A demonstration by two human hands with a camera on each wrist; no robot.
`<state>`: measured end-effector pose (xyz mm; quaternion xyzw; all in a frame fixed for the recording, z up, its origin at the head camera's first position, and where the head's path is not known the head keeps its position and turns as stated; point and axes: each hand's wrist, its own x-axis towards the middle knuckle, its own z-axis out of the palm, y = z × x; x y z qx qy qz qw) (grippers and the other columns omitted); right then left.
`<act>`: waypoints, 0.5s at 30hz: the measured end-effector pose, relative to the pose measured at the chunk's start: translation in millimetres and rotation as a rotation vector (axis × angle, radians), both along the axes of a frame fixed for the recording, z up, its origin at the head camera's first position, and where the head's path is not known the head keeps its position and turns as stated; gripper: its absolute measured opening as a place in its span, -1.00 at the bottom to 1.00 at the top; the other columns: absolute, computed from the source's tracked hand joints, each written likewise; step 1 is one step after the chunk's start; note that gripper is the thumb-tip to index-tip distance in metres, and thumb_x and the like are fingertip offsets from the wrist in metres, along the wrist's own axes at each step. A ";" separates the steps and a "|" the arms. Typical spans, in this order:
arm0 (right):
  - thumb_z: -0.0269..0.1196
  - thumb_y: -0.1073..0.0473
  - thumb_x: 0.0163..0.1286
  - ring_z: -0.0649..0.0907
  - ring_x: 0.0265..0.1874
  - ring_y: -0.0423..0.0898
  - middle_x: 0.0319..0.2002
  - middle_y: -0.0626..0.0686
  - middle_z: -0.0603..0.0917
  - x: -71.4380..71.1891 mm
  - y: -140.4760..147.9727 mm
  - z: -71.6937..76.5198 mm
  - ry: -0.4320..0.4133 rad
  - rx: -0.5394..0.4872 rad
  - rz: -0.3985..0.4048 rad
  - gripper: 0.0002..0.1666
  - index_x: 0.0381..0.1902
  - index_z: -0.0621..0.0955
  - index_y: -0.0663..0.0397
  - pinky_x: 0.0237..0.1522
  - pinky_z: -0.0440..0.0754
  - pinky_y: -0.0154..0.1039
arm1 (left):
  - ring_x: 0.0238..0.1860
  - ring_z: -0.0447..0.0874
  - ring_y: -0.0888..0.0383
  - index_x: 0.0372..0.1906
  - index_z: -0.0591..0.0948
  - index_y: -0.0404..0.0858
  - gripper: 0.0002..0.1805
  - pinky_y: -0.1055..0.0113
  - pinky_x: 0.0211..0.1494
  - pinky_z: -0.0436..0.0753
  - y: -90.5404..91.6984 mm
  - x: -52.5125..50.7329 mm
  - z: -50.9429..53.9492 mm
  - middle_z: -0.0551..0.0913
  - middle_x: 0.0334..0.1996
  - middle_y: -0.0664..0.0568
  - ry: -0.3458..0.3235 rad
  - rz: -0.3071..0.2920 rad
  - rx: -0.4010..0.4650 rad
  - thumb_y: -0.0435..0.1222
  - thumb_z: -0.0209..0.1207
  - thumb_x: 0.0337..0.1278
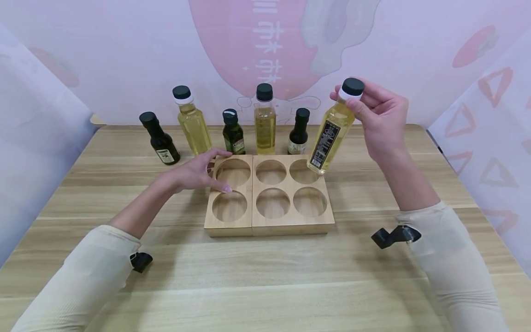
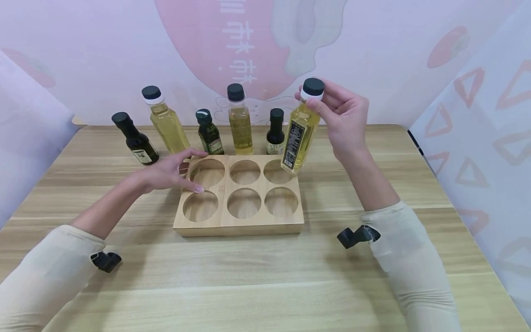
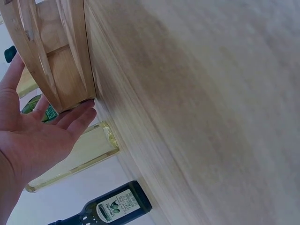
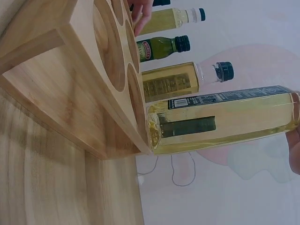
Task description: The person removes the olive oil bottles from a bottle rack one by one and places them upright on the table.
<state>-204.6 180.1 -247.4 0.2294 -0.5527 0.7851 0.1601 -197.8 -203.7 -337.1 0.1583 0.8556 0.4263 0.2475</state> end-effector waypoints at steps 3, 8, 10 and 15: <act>0.37 0.58 0.28 0.83 -0.15 0.08 -0.16 0.27 0.81 -1.2 2.2 2.1 -0.032 -0.040 0.005 -0.65 0.04 0.68 0.49 0.13 0.74 -0.13 | 0.57 -0.03 -0.40 0.57 0.21 -0.19 0.02 -0.35 0.57 0.10 0.0 0.0 -0.2 0.04 0.61 -0.29 0.004 0.000 0.000 -0.24 0.55 0.07; 0.34 0.61 0.28 0.83 -0.17 0.10 -0.18 0.27 0.81 -5.5 5.5 1.4 -0.030 -0.047 -0.027 -0.65 0.04 0.69 0.50 0.11 0.75 -0.13 | 0.56 0.01 -0.40 0.56 0.21 -0.20 0.01 -0.34 0.57 0.12 0.0 -0.5 -0.6 0.05 0.60 -0.30 0.010 -0.001 -0.001 -0.25 0.55 0.07; 0.33 0.62 0.27 0.83 -0.17 0.10 -0.19 0.27 0.82 -7.5 7.3 1.0 -0.034 -0.058 -0.034 -0.65 0.04 0.69 0.50 0.12 0.74 -0.13 | 0.56 0.01 -0.38 0.56 0.21 -0.20 0.02 -0.34 0.57 0.12 0.0 -0.6 -0.9 0.06 0.60 -0.29 0.009 -0.002 0.000 -0.25 0.55 0.07; 0.35 0.62 0.26 0.83 -0.18 0.11 -0.20 0.28 0.82 -11.3 11.0 0.9 -0.044 -0.070 -0.052 -0.64 0.04 0.68 0.50 0.15 0.73 -0.12 | 0.57 -0.01 -0.36 0.56 0.21 -0.21 0.02 -0.34 0.57 0.10 -0.3 -0.5 -1.4 0.07 0.60 -0.29 0.011 -0.004 0.004 -0.25 0.55 0.06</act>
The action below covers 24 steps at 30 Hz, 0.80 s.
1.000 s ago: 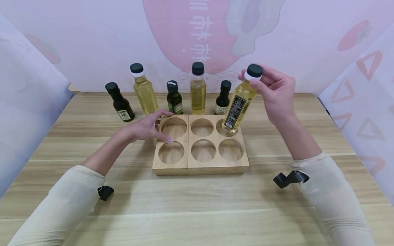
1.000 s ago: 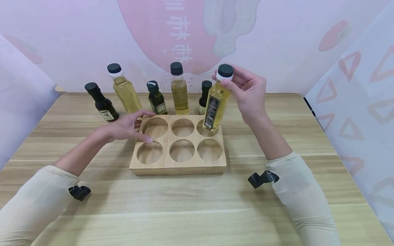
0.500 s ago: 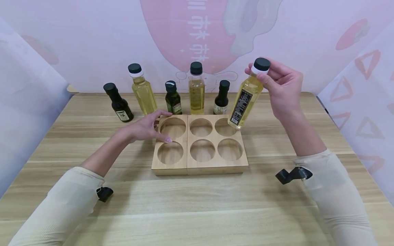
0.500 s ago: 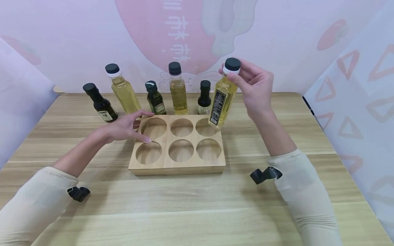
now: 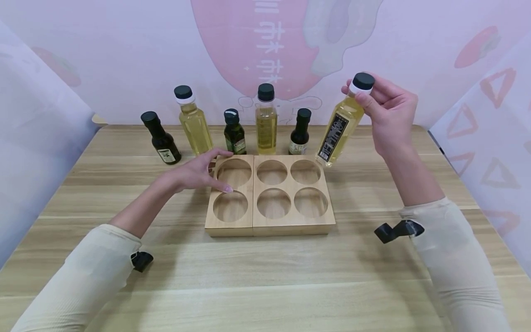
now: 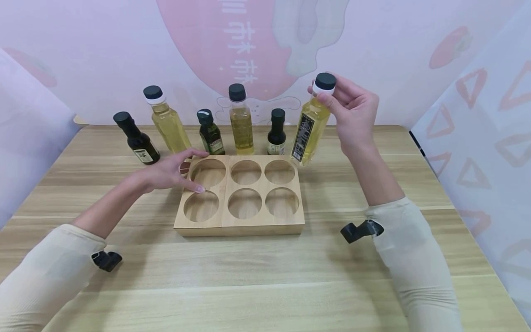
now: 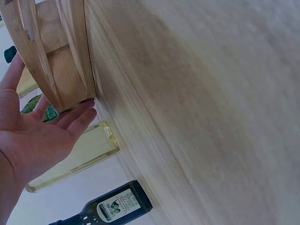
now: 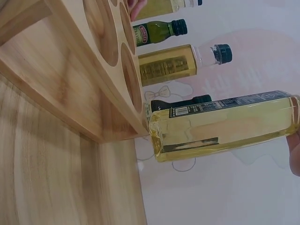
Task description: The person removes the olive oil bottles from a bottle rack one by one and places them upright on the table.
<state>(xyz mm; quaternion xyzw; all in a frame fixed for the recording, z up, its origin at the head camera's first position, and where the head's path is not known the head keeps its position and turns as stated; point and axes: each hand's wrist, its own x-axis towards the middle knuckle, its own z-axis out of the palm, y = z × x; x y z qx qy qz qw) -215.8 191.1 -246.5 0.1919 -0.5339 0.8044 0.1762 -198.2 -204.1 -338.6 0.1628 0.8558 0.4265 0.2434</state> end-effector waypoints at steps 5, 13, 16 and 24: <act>0.36 0.61 0.25 0.83 -0.18 0.10 -0.20 0.25 0.82 -5.2 3.2 -2.4 0.001 0.013 -0.033 -0.63 0.05 0.68 0.52 0.15 0.72 -0.14 | 0.56 0.00 -0.40 0.56 0.22 -0.20 0.00 -0.34 0.57 0.10 -0.1 0.1 0.6 0.05 0.60 -0.29 0.001 -0.001 -0.003 -0.26 0.55 0.07; 0.38 0.61 0.23 0.84 -0.19 0.06 -0.22 0.23 0.83 -15.6 7.9 -7.6 -0.026 -0.006 -0.072 -0.64 0.01 0.71 0.48 0.09 0.75 -0.18 | 0.57 0.00 -0.38 0.56 0.22 -0.21 0.01 -0.34 0.57 0.10 0.1 0.1 -0.2 0.07 0.60 -0.29 0.004 -0.001 0.001 -0.25 0.55 0.07; 0.42 0.60 0.19 0.84 -0.19 0.03 -0.21 0.22 0.83 -18.3 9.2 -9.2 -0.077 -0.025 -0.072 -0.62 0.00 0.71 0.46 0.08 0.75 -0.20 | 0.55 0.02 -0.39 0.55 0.22 -0.22 0.00 -0.33 0.57 0.12 0.0 0.1 -0.7 0.07 0.60 -0.28 0.002 0.001 0.009 -0.27 0.55 0.07; 0.44 0.60 0.16 0.84 -0.19 -0.01 -0.21 0.18 0.83 -27.7 11.2 -19.7 -0.151 -0.020 -0.092 -0.61 -0.01 0.73 0.41 0.09 0.74 -0.22 | 0.56 0.01 -0.37 0.56 0.22 -0.20 0.01 -0.33 0.56 0.13 -0.1 -0.2 -0.8 0.07 0.60 -0.27 -0.005 0.006 0.011 -0.28 0.55 0.07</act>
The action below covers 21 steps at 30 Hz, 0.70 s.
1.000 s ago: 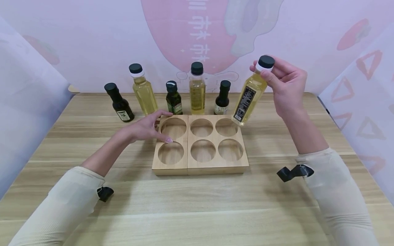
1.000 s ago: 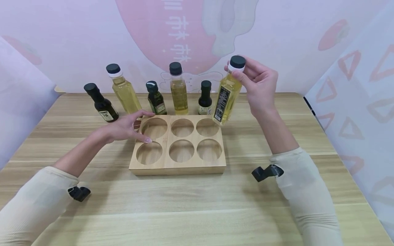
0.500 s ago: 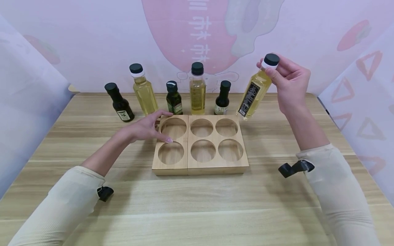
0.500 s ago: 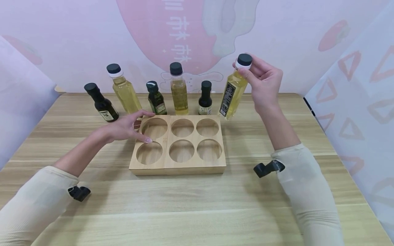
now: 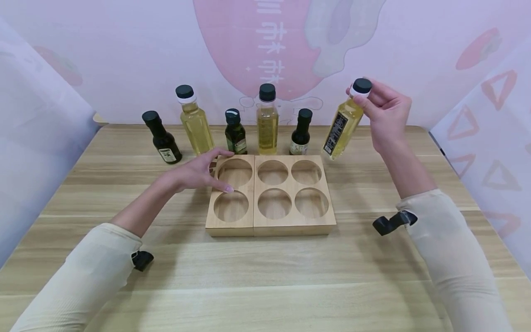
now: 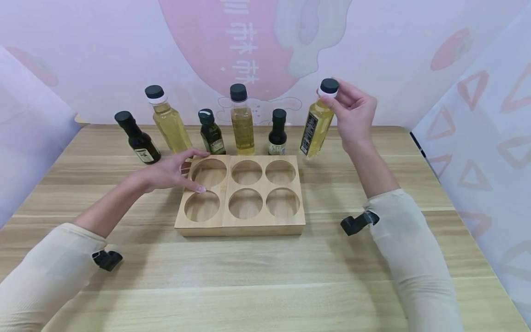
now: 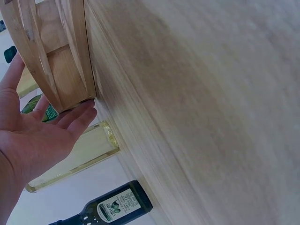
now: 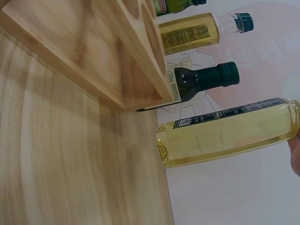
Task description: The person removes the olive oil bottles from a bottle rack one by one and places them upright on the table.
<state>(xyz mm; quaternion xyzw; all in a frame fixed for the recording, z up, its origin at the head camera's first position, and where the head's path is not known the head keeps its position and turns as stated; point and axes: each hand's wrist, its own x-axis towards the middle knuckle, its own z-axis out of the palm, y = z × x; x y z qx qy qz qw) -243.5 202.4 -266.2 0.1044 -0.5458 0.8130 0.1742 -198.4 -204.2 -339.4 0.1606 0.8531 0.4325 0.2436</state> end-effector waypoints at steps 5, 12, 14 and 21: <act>0.40 0.61 0.19 0.84 -0.23 -0.05 -0.24 0.13 0.84 -4.4 -1.6 -7.7 -0.010 0.025 -0.006 -0.64 -0.05 0.75 0.35 0.04 0.76 -0.26 | 0.54 0.06 -0.38 0.57 0.21 -0.18 0.03 -0.33 0.55 0.16 -0.3 -0.3 0.7 0.06 0.60 -0.27 0.000 0.000 -0.005 -0.26 0.56 0.05; 0.39 0.64 0.20 0.84 -0.25 -0.08 -0.24 0.12 0.84 -11.6 -5.1 -14.0 -0.039 0.005 -0.005 -0.64 -0.06 0.76 0.33 0.01 0.76 -0.29 | 0.58 -0.04 -0.36 0.56 0.21 -0.17 0.02 -0.34 0.57 0.11 -0.5 -1.2 1.2 0.04 0.61 -0.26 -0.008 -0.003 0.000 -0.26 0.56 0.05; 0.38 0.64 0.20 0.84 -0.24 -0.09 -0.24 0.12 0.84 -14.1 -6.0 -15.3 -0.052 0.004 -0.009 -0.63 -0.06 0.76 0.32 0.01 0.76 -0.29 | 0.58 -0.03 -0.37 0.56 0.22 -0.18 0.02 -0.34 0.57 0.11 -0.1 -0.7 1.7 0.04 0.61 -0.26 -0.008 -0.004 0.000 -0.26 0.56 0.06; 0.39 0.62 0.21 0.83 -0.21 -0.12 -0.23 0.09 0.84 -20.6 -6.3 -20.4 -0.068 0.043 -0.035 -0.61 0.01 0.73 0.35 0.04 0.75 -0.30 | 0.51 0.13 -0.39 0.56 0.21 -0.22 0.01 -0.31 0.55 0.19 -0.5 0.8 1.5 0.10 0.58 -0.28 0.002 -0.003 0.005 -0.29 0.55 0.06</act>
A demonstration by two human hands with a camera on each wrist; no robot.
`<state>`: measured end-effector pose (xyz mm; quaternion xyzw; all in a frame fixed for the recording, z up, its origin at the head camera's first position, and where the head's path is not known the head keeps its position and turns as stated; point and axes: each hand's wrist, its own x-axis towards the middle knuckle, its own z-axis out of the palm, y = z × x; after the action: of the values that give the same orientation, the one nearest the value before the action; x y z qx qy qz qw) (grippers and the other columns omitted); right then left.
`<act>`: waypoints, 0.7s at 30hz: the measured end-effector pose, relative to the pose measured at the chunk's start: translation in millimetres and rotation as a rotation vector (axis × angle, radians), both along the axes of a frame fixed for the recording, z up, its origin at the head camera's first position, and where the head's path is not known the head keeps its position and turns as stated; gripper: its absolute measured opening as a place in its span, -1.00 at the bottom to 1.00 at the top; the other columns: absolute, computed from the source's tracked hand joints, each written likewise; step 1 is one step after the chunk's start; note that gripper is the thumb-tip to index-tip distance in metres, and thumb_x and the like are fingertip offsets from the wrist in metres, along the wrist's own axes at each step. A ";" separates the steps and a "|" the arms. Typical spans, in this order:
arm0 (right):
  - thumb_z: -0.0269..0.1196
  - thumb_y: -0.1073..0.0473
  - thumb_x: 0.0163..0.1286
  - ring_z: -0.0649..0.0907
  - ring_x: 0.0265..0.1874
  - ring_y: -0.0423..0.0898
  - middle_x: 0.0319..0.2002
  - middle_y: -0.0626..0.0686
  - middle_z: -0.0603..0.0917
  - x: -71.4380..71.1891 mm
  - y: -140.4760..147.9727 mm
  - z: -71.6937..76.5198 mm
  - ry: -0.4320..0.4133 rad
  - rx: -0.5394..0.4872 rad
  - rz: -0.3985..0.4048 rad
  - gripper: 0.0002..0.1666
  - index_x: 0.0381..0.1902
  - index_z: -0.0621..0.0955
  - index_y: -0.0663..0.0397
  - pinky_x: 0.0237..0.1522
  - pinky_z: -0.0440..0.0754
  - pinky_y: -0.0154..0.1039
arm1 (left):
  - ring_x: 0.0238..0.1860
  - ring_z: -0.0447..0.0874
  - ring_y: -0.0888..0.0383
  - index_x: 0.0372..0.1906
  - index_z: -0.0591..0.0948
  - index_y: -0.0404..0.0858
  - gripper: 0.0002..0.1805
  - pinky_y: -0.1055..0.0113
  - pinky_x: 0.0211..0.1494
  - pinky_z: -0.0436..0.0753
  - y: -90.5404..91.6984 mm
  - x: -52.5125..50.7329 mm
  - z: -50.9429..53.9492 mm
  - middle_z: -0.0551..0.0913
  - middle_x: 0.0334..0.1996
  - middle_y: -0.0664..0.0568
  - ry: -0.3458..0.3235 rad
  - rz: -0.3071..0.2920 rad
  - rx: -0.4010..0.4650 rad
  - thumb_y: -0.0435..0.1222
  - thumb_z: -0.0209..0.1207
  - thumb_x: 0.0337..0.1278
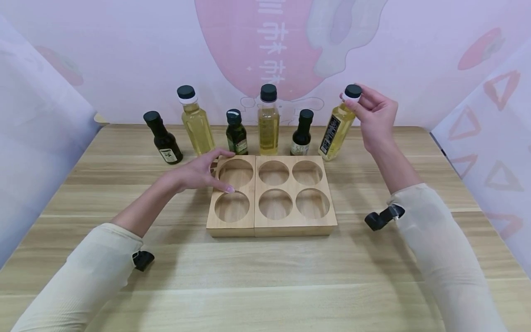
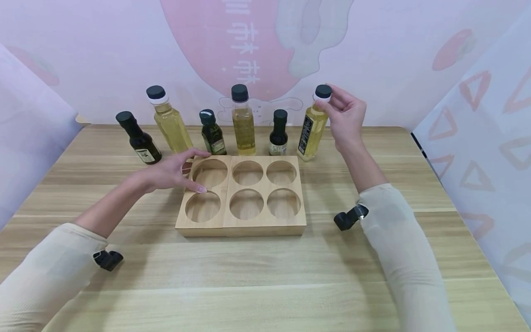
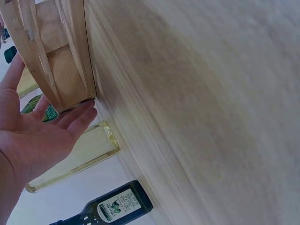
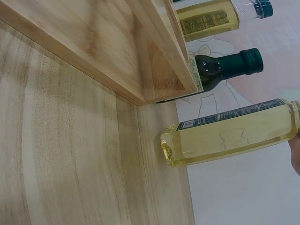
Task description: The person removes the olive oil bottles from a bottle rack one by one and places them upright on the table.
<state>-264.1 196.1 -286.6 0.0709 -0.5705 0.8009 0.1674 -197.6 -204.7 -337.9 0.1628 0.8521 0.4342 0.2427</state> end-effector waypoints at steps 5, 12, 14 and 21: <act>0.40 0.61 0.21 0.83 -0.21 -0.15 -0.20 0.08 0.84 -2.8 0.9 -2.3 -0.027 0.010 -0.007 -0.54 0.10 0.66 0.44 0.08 0.74 -0.29 | 0.51 0.14 -0.36 0.55 0.21 -0.24 0.01 -0.29 0.55 0.19 -0.3 -0.7 -1.6 0.12 0.57 -0.28 0.000 -0.001 0.006 -0.31 0.55 0.06; 0.42 0.59 0.21 0.83 -0.22 -0.17 -0.22 0.04 0.85 -4.7 2.4 -6.0 -0.039 0.041 -0.014 -0.62 -0.02 0.77 0.25 0.08 0.73 -0.30 | 0.51 0.14 -0.36 0.56 0.20 -0.25 0.02 -0.30 0.56 0.19 -0.1 -0.7 -1.6 0.12 0.57 -0.29 -0.005 -0.004 0.011 -0.31 0.54 0.06; 0.42 0.58 0.21 0.83 -0.21 -0.17 -0.22 0.04 0.85 -5.1 2.9 -6.5 -0.041 0.044 -0.017 -0.62 -0.04 0.78 0.22 0.09 0.73 -0.30 | 0.51 0.13 -0.36 0.56 0.20 -0.24 0.02 -0.30 0.56 0.18 0.1 -0.6 -1.2 0.12 0.57 -0.29 -0.003 -0.004 0.009 -0.30 0.54 0.06; 0.41 0.59 0.22 0.83 -0.21 -0.17 -0.22 0.04 0.85 -8.1 3.7 -8.5 -0.050 0.035 -0.005 -0.62 -0.06 0.78 0.19 0.08 0.73 -0.30 | 0.50 0.13 -0.38 0.55 0.20 -0.25 0.01 -0.30 0.54 0.20 0.3 -0.5 -0.2 0.12 0.57 -0.29 0.002 -0.001 0.007 -0.31 0.54 0.06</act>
<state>-272.2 199.8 -295.1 0.0524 -0.5885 0.7919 0.1540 -198.1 -204.4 -338.0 0.1646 0.8508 0.4368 0.2415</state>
